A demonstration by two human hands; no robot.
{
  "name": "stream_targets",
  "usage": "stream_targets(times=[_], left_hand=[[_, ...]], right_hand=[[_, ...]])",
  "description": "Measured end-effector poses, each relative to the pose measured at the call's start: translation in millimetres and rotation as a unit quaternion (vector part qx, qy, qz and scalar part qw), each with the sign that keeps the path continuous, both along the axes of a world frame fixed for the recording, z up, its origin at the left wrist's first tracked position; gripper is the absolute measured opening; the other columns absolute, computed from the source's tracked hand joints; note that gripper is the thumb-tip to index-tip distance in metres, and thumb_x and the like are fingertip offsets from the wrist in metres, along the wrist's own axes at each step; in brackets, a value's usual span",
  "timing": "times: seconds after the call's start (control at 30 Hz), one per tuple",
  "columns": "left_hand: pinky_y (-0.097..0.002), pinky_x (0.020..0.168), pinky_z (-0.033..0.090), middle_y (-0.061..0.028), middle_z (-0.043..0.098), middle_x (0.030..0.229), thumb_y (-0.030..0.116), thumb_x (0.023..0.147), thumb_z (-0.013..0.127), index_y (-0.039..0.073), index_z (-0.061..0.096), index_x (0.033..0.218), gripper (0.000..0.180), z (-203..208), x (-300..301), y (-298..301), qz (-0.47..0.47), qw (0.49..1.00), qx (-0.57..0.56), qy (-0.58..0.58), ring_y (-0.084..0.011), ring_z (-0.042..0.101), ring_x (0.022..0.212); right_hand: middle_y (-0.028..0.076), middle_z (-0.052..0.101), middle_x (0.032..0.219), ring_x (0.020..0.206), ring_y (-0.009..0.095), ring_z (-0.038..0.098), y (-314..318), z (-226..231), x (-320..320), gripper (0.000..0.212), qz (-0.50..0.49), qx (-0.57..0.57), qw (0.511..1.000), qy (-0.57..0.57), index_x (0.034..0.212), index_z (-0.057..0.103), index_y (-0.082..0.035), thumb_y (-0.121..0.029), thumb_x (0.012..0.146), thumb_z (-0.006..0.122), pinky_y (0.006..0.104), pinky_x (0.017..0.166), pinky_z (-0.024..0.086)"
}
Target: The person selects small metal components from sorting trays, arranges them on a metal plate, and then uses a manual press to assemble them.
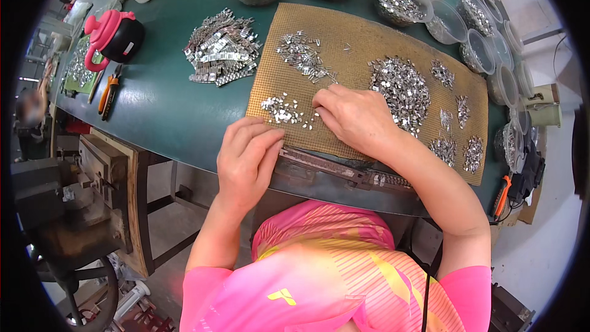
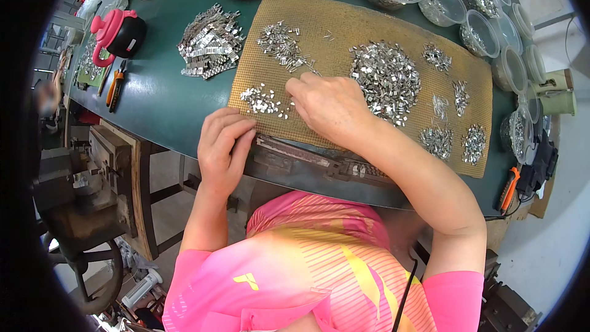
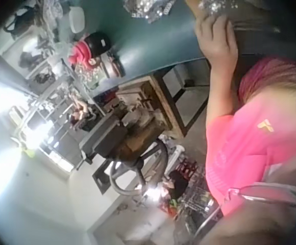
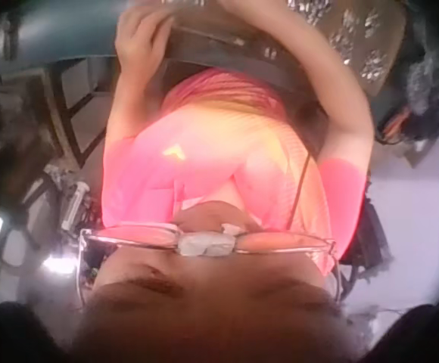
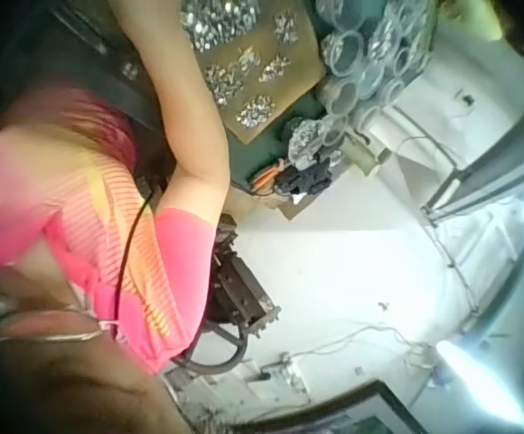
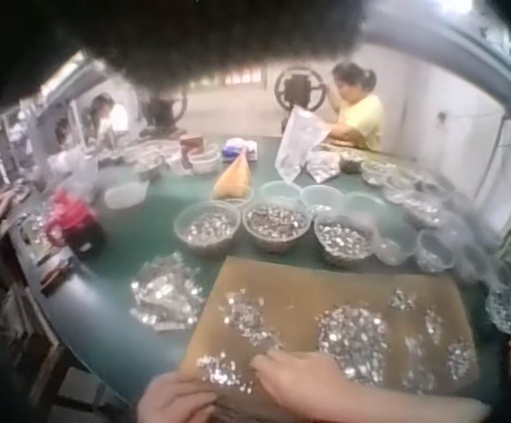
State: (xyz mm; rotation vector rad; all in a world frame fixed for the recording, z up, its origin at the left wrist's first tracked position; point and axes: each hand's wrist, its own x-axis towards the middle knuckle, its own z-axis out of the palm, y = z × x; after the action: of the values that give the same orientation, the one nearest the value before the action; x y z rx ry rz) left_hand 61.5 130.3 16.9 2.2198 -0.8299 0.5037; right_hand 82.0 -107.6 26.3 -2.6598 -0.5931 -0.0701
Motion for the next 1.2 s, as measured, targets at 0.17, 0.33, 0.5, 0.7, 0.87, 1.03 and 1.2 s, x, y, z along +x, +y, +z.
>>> stream_targets(times=[0.17, 0.33, 0.5, 0.7, 0.87, 1.03, 1.2], left_hand=[[-0.0388, 0.076, 0.052, -0.0081, 0.068, 0.091, -0.003, 0.081, 0.077, 0.004, 0.072, 0.101, 0.022, -0.2, 10.6, -10.6, -0.023, 0.999, -0.024, 0.019, -0.0286, 0.064, 0.089], [-0.0390, 0.075, 0.050, -0.0072, 0.066, 0.089, -0.003, 0.080, 0.077, 0.005, 0.072, 0.100, 0.022, -2.0, 15.0, -21.6, -0.046, 0.998, -0.003, 0.047, -0.0283, 0.062, 0.085], [-0.0401, 0.076, 0.051, -0.0075, 0.058, 0.089, 0.003, 0.081, 0.074, 0.005, 0.069, 0.096, 0.015, -2.2, 17.3, -28.3, -0.052, 0.996, 0.064, 0.030, -0.0284, 0.058, 0.089], [-0.0407, 0.075, 0.050, -0.0079, 0.056, 0.088, 0.003, 0.080, 0.074, 0.006, 0.067, 0.093, 0.015, -1.3, 16.8, -38.7, -0.059, 0.994, 0.090, 0.003, -0.0292, 0.057, 0.086], [-0.0424, 0.076, 0.049, -0.0092, 0.057, 0.088, 0.000, 0.080, 0.074, 0.005, 0.067, 0.093, 0.015, 2.9, 18.3, -38.3, -0.075, 0.993, 0.083, 0.031, -0.0315, 0.057, 0.087], [-0.0414, 0.077, 0.049, -0.0090, 0.062, 0.091, 0.002, 0.084, 0.075, 0.005, 0.069, 0.094, 0.012, 5.3, 20.9, -33.7, -0.067, 0.993, 0.088, 0.049, -0.0310, 0.059, 0.090], [-0.0415, 0.076, 0.048, -0.0090, 0.063, 0.089, 0.003, 0.083, 0.076, 0.005, 0.068, 0.094, 0.014, 1.2, 21.4, -36.2, -0.067, 0.993, 0.089, 0.042, -0.0308, 0.059, 0.087]], right_hand=[[0.007, 0.066, 0.087, 0.079, 0.031, 0.071, -7.4, 2.0, 1.7, 0.012, 0.021, 0.023, 0.999, -0.010, 0.104, 0.070, -0.013, -0.018, 0.093, 0.068, 0.0436, 0.065, 0.057], [0.005, 0.065, 0.086, 0.077, 0.028, 0.070, -9.3, 1.8, -0.3, 0.015, 0.074, 0.019, 0.996, -0.052, 0.104, 0.071, -0.015, -0.014, 0.090, 0.071, 0.0397, 0.062, 0.056], [0.006, 0.061, 0.085, 0.077, 0.027, 0.069, -5.0, 4.4, -3.8, 0.009, 0.074, -0.008, 0.995, -0.062, 0.097, 0.067, -0.011, -0.016, 0.089, 0.069, 0.0408, 0.062, 0.056], [0.007, 0.060, 0.084, 0.078, 0.026, 0.069, -4.2, 5.2, -12.4, 0.010, 0.035, -0.015, 0.996, -0.080, 0.091, 0.062, -0.008, -0.013, 0.087, 0.069, 0.0395, 0.063, 0.056], [0.007, 0.061, 0.085, 0.081, 0.026, 0.068, -24.2, 15.1, -35.5, 0.009, -0.005, -0.016, 0.997, -0.078, 0.089, 0.061, -0.008, -0.013, 0.087, 0.068, 0.0396, 0.065, 0.056], [0.008, 0.062, 0.088, 0.084, 0.028, 0.065, -62.4, 34.7, -87.1, 0.011, -0.043, 0.035, 0.998, -0.036, 0.091, 0.062, -0.007, -0.010, 0.085, 0.070, 0.0394, 0.070, 0.053], [0.007, 0.068, 0.098, 0.099, 0.030, 0.067, -79.0, 35.2, -138.8, 0.016, -0.082, 0.047, 0.995, 0.023, 0.093, 0.064, -0.006, -0.002, 0.082, 0.073, 0.0411, 0.085, 0.052]])
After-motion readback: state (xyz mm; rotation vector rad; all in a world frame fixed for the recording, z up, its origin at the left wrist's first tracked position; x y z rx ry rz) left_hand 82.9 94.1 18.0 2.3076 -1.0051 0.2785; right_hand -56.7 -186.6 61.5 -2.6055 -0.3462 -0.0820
